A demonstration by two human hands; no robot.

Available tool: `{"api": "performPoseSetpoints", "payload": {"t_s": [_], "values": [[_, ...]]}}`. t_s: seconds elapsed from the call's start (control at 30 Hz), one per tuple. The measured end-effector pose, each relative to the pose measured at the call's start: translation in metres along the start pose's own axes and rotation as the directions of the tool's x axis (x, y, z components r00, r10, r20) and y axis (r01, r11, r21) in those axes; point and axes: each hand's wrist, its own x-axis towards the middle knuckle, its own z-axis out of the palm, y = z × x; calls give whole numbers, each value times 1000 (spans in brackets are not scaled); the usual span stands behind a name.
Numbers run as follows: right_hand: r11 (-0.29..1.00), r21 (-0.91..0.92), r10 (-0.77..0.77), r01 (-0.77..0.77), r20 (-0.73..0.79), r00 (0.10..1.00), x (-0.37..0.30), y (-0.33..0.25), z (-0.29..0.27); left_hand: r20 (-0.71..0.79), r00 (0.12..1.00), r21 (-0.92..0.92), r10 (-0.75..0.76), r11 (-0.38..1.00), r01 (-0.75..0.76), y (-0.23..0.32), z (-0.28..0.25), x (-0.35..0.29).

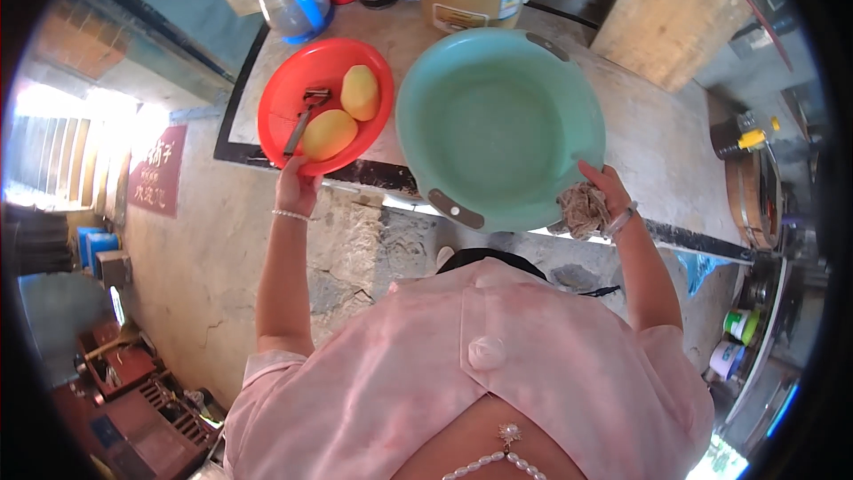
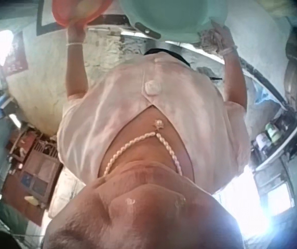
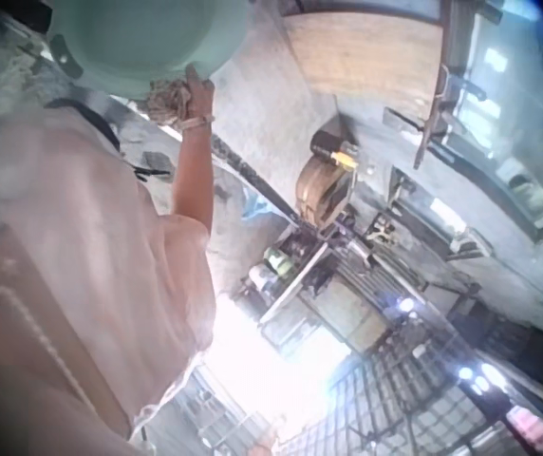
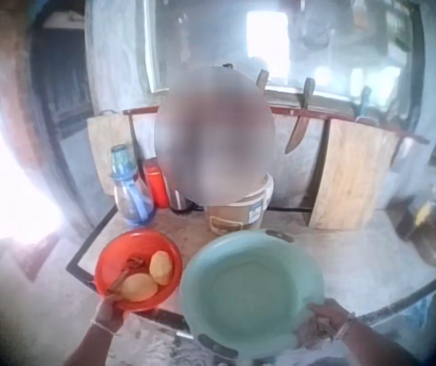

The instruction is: The person washes potatoes and a smaller vegetable in a bowl of water, scrubs them with a cloth, and then rinses the bowl and cloth under an outdoor tap.

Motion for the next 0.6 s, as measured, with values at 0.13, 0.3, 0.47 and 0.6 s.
{"api": "performPoseSetpoints", "payload": {"t_s": [0.13,0.3,0.47,0.6], "values": [[963,-256,42,-84,-165,985,-1,-6,-38,-39,999,137,-29,990,34,-11,7,-18],[901,-433,-175,-12,-389,904,-44,-36,-104,-153,987,302,56,953,-7,-34,4,-76],[830,-545,-470,118,-571,673,-62,-76,-193,-138,933,320,332,907,-275,-35,62,-103],[610,-772,-767,178,-520,377,-35,-78,-215,-27,898,326,439,853,-408,-35,104,-112]]}}
